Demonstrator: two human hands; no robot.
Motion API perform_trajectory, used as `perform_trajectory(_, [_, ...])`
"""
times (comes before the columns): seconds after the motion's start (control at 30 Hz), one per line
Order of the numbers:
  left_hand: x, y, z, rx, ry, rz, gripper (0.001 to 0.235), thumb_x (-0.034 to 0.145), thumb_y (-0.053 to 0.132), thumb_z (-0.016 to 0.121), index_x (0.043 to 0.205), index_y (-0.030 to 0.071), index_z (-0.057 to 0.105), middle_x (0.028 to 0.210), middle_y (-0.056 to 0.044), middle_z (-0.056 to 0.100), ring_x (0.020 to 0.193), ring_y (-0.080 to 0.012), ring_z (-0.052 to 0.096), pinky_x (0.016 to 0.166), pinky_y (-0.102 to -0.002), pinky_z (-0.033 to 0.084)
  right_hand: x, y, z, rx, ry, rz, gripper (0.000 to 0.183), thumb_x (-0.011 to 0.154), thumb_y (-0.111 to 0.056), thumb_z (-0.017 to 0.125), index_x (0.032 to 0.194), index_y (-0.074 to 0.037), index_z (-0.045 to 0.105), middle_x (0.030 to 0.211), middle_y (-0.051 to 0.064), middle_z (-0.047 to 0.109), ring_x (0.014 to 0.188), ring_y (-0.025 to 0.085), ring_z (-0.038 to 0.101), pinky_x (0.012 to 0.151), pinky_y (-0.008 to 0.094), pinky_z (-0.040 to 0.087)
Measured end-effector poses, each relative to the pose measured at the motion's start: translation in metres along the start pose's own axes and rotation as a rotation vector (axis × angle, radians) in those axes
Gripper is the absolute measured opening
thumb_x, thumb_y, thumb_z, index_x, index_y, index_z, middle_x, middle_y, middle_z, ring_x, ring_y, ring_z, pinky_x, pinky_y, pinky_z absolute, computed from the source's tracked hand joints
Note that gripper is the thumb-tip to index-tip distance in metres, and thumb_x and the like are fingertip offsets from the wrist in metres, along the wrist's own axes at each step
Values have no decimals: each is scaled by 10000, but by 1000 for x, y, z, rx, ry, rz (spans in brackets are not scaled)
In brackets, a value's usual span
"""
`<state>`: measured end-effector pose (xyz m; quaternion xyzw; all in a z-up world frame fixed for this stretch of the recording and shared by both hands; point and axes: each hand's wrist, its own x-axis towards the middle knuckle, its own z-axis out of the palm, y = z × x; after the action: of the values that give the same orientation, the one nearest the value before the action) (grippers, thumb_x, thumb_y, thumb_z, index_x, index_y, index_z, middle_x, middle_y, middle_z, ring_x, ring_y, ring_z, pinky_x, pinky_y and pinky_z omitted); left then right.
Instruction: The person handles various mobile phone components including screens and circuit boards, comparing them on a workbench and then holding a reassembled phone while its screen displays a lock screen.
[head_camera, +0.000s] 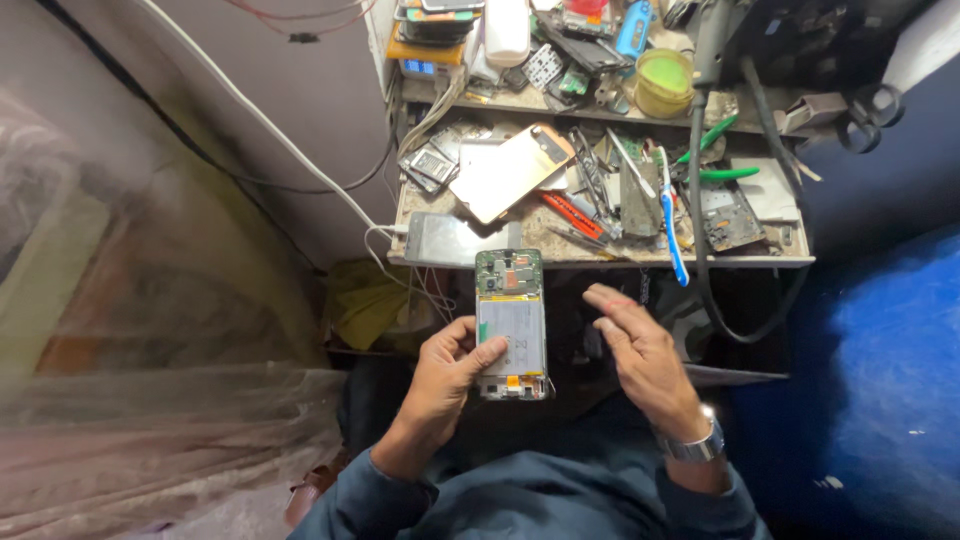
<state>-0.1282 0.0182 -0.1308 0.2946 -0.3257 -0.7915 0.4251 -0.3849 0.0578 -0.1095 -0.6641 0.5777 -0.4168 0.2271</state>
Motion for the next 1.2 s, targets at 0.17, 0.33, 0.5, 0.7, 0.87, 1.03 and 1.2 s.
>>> perform_trajectory(0.17, [-8,-4,-10,17,22,33,279,935,104,715,1185,-6,659,1029,-88,747,898,-121,711,843,-290,597,-9,-13,-3,117,100,376,233,1040,-133,545,1208,23,587,1063,123,783,806,159,758,691,264,615])
perform_trajectory(0.33, [-14,-7,-13,7,25,62,274,937,88,723,1182,-20,662,1023,-90,747,899,-125,713,851,-291,598,-32,-17,5,137,134,386,178,941,-127,710,1023,31,717,940,135,793,749,139,744,595,256,576])
perform_trajectory(0.5, [-19,-7,-12,15,62,64,252,937,64,727,1160,-37,671,1008,-97,749,880,-127,717,844,-293,606,-49,-13,9,30,237,-105,161,875,-107,822,954,-9,723,1019,61,758,994,135,701,866,254,557])
perform_trajectory(0.7, [-23,-3,-11,-25,92,112,235,943,54,718,1149,-45,660,1026,-110,752,888,-135,722,851,-297,611,-58,-7,5,170,133,-18,164,927,-81,759,1080,-30,786,1048,64,596,940,122,566,799,232,509])
perform_trajectory(0.87, [-27,2,-15,-23,112,127,247,932,54,715,1151,-44,655,1028,-112,752,887,-143,729,849,-304,614,-51,4,3,259,122,326,198,982,-139,687,1133,-23,632,880,39,773,708,75,654,644,226,547])
perform_trajectory(1.03, [-37,5,-22,104,114,162,264,942,41,729,1184,-45,668,1032,-92,745,910,-125,697,861,-292,592,-25,-10,3,76,179,183,179,998,-105,711,1096,3,608,906,70,787,729,89,676,647,235,549])
perform_trajectory(1.2, [-47,11,-29,235,96,183,327,921,78,732,1227,-16,662,1050,-79,751,939,-115,699,872,-284,589,24,-31,-5,-64,169,4,146,974,-73,710,1109,-23,684,959,69,772,844,93,731,725,241,571])
